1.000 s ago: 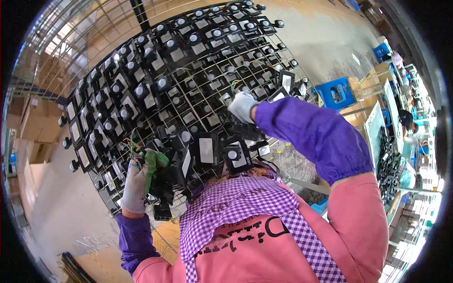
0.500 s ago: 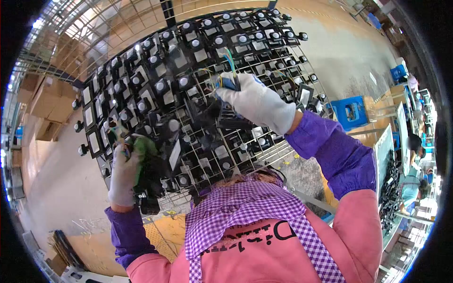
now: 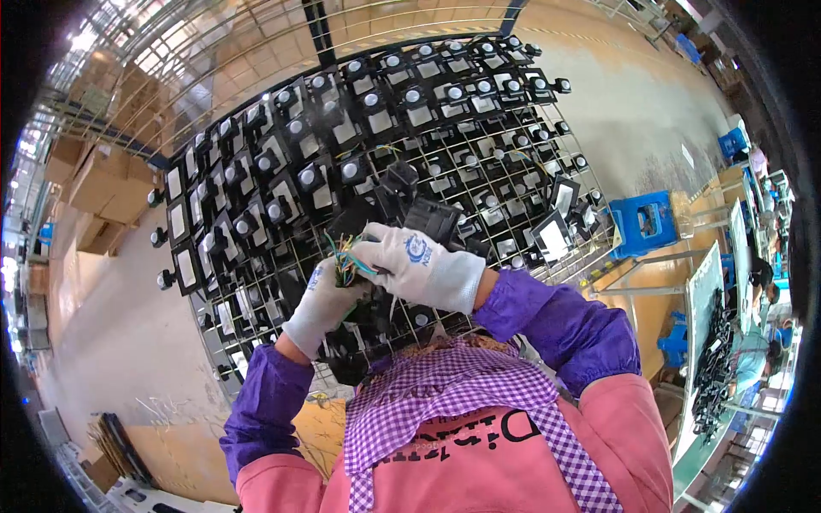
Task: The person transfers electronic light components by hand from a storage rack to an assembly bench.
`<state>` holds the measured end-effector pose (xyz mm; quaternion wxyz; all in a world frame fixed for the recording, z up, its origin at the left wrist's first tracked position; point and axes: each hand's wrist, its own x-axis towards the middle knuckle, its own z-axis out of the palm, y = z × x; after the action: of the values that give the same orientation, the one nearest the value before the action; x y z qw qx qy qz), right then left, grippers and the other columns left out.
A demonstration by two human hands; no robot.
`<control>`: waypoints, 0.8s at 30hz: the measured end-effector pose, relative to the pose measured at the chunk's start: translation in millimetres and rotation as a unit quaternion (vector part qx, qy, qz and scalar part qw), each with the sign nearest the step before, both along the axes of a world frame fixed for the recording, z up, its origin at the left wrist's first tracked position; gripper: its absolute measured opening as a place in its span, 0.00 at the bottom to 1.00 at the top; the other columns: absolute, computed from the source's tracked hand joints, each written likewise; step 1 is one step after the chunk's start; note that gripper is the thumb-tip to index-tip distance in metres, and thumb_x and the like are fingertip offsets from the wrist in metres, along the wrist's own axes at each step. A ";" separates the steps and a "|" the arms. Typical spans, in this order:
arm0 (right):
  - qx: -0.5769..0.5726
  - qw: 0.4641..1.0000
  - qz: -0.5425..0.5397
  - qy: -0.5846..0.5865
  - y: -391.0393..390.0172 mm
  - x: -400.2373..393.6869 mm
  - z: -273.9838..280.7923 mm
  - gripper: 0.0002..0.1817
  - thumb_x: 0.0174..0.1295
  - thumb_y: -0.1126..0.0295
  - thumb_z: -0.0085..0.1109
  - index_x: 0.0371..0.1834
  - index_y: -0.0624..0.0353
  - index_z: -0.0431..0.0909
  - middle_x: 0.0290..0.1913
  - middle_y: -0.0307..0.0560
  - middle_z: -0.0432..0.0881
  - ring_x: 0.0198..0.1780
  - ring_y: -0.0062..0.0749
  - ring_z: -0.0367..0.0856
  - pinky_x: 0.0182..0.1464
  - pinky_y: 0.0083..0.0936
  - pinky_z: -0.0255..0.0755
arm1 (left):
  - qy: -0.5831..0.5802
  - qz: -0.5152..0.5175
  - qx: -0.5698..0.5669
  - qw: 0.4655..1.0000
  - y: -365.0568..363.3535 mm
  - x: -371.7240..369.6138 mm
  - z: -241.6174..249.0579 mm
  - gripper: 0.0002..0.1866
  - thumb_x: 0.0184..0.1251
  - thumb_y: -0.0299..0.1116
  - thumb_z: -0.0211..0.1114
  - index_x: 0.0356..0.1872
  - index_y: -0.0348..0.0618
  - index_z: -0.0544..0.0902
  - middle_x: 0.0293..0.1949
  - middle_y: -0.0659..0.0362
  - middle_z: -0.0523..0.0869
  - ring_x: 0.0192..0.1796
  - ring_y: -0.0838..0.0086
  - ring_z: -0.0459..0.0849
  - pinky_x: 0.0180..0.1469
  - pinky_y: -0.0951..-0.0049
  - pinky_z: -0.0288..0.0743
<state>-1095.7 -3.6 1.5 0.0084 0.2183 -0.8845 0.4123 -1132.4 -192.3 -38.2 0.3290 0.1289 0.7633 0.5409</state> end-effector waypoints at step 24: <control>0.017 0.989 -0.084 0.119 80.2 25.8 -6.5 0.30 0.52 0.51 0.66 0.50 0.65 0.77 0.54 0.62 0.76 0.58 0.54 0.74 0.58 0.40 0.71 | 0.135 0.213 -0.015 0.968 49.5 36.2 -24.7 0.12 0.66 0.28 0.63 0.48 0.35 0.78 0.44 0.57 0.80 0.44 0.75 0.79 0.47 0.74 0.74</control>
<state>-1069.9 76.5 -5.1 0.1445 0.1904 -0.8993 0.3662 -1096.2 -142.9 -62.9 0.1023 0.0302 0.8183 0.5648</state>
